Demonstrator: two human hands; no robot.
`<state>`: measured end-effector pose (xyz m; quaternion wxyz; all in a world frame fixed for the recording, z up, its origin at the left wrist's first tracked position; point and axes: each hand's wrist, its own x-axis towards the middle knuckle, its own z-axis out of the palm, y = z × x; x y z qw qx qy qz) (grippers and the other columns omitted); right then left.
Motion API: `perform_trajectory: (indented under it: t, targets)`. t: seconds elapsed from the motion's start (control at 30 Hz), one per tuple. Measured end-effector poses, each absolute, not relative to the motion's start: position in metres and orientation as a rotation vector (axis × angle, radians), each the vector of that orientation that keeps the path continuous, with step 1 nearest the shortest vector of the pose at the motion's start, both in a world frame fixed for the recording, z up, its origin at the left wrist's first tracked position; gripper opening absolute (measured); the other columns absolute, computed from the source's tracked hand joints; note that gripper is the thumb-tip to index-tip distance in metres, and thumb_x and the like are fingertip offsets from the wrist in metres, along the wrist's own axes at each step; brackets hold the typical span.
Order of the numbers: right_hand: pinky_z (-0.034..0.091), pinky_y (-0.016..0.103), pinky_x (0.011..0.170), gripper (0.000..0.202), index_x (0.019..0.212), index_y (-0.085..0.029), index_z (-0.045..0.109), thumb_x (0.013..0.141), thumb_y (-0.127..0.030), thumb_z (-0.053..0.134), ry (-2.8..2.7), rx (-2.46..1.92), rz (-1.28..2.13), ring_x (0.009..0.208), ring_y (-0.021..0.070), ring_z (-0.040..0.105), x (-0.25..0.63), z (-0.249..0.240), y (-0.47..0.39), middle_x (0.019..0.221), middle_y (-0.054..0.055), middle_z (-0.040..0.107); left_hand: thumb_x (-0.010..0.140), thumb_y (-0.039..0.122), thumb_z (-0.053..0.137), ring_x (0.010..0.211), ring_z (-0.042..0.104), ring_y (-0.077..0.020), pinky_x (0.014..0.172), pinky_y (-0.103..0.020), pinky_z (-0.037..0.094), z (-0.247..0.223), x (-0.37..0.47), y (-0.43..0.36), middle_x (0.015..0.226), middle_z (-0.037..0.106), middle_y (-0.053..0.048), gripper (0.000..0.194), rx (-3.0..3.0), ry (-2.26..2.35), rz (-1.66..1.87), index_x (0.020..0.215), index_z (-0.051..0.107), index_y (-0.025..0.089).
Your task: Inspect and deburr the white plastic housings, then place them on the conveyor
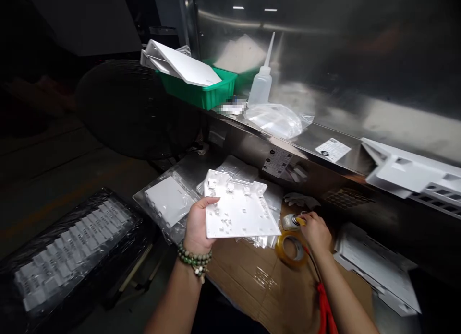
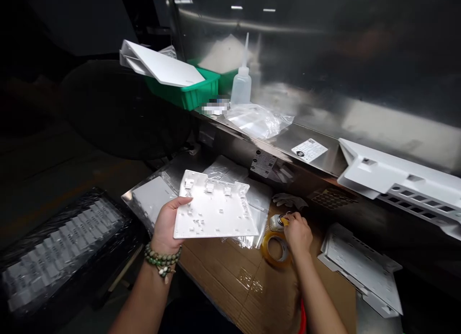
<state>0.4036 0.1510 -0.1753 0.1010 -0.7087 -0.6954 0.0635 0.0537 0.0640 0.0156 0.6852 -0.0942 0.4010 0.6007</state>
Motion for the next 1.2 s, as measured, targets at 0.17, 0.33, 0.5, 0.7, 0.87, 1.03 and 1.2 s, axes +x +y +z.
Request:
perform_trajectory:
  t: [0.17, 0.33, 0.5, 0.7, 0.87, 1.03, 1.2]
  targets:
    - [0.050, 0.037, 0.086, 0.012, 0.104, -0.018, 0.068, 0.093, -0.016, 0.064, -2.052, -2.129, 0.182, 0.100, 0.0202, 0.060, 0.398, -0.178, 0.148, 0.112, 0.004, 0.065, 0.074, 0.006, 0.058, 0.104, 0.076, -0.0383, 0.098, -0.058, 0.058, 0.016, 0.056, 0.057, 0.119, 0.077, -0.017, 0.076, -0.125, 0.807, 1.387, 0.149, 0.048, 0.011]
    - [0.047, 0.036, 0.075, 0.020, 0.092, -0.019, 0.075, 0.085, -0.008, 0.059, -1.949, -2.093, 0.229, 0.096, 0.0252, 0.061, 0.394, -0.162, 0.149, 0.106, 0.010, 0.069, 0.071, 0.000, 0.057, 0.112, 0.073, -0.0365, 0.104, -0.057, 0.054, 0.022, 0.062, 0.052, 0.132, 0.072, -0.012, 0.089, -0.006, 0.734, 1.468, 0.156, 0.039, 0.022]
    - [0.052, 0.036, 0.079, 0.026, 0.108, -0.020, 0.074, 0.092, -0.023, 0.053, -1.804, -1.875, 0.279, 0.098, 0.0253, 0.065, 0.362, -0.098, 0.120, 0.114, 0.009, 0.068, 0.068, -0.002, 0.057, 0.121, 0.068, -0.0364, 0.107, -0.057, 0.053, 0.024, 0.069, 0.051, 0.140, 0.067, -0.010, 0.097, 0.068, 0.701, 1.478, 0.158, 0.035, 0.026]
    - [0.054, 0.026, 0.083, 0.036, 0.122, -0.027, 0.068, 0.095, -0.009, 0.052, -1.905, -0.971, 0.577, 0.100, 0.0174, 0.065, 0.259, -0.003, 0.017, 0.109, 0.005, 0.066, 0.065, -0.003, 0.058, 0.124, 0.066, -0.0354, 0.108, -0.057, 0.052, 0.021, 0.083, 0.049, 0.141, 0.067, -0.007, 0.102, 0.114, 0.677, 1.482, 0.158, 0.034, 0.031]
    - [0.054, 0.029, 0.074, 0.022, 0.114, -0.020, 0.068, 0.095, -0.012, 0.060, -1.901, -0.821, 0.483, 0.085, 0.0188, 0.063, 0.221, 0.003, -0.009, 0.095, 0.007, 0.065, 0.067, -0.001, 0.056, 0.122, 0.067, -0.0340, 0.110, -0.057, 0.050, 0.021, 0.091, 0.046, 0.140, 0.068, -0.004, 0.098, 0.127, 0.642, 1.459, 0.157, 0.038, 0.034]
    - [0.054, 0.028, 0.068, 0.021, 0.109, -0.020, 0.069, 0.094, -0.009, 0.059, -1.896, -0.899, 0.519, 0.081, 0.0183, 0.063, 0.226, -0.003, -0.005, 0.092, 0.007, 0.065, 0.067, -0.001, 0.057, 0.123, 0.067, -0.0319, 0.114, -0.056, 0.045, 0.016, 0.092, 0.044, 0.135, 0.071, -0.003, 0.099, 0.161, 0.645, 1.464, 0.156, 0.038, 0.037]
    - [0.055, 0.029, 0.067, 0.017, 0.108, -0.020, 0.070, 0.094, -0.013, 0.062, -1.858, -0.899, 0.482, 0.080, 0.0188, 0.064, 0.217, -0.003, -0.009, 0.090, 0.007, 0.066, 0.067, 0.000, 0.056, 0.123, 0.068, -0.0316, 0.115, -0.056, 0.044, 0.015, 0.092, 0.046, 0.136, 0.071, -0.002, 0.098, 0.151, 0.628, 1.447, 0.155, 0.038, 0.040]
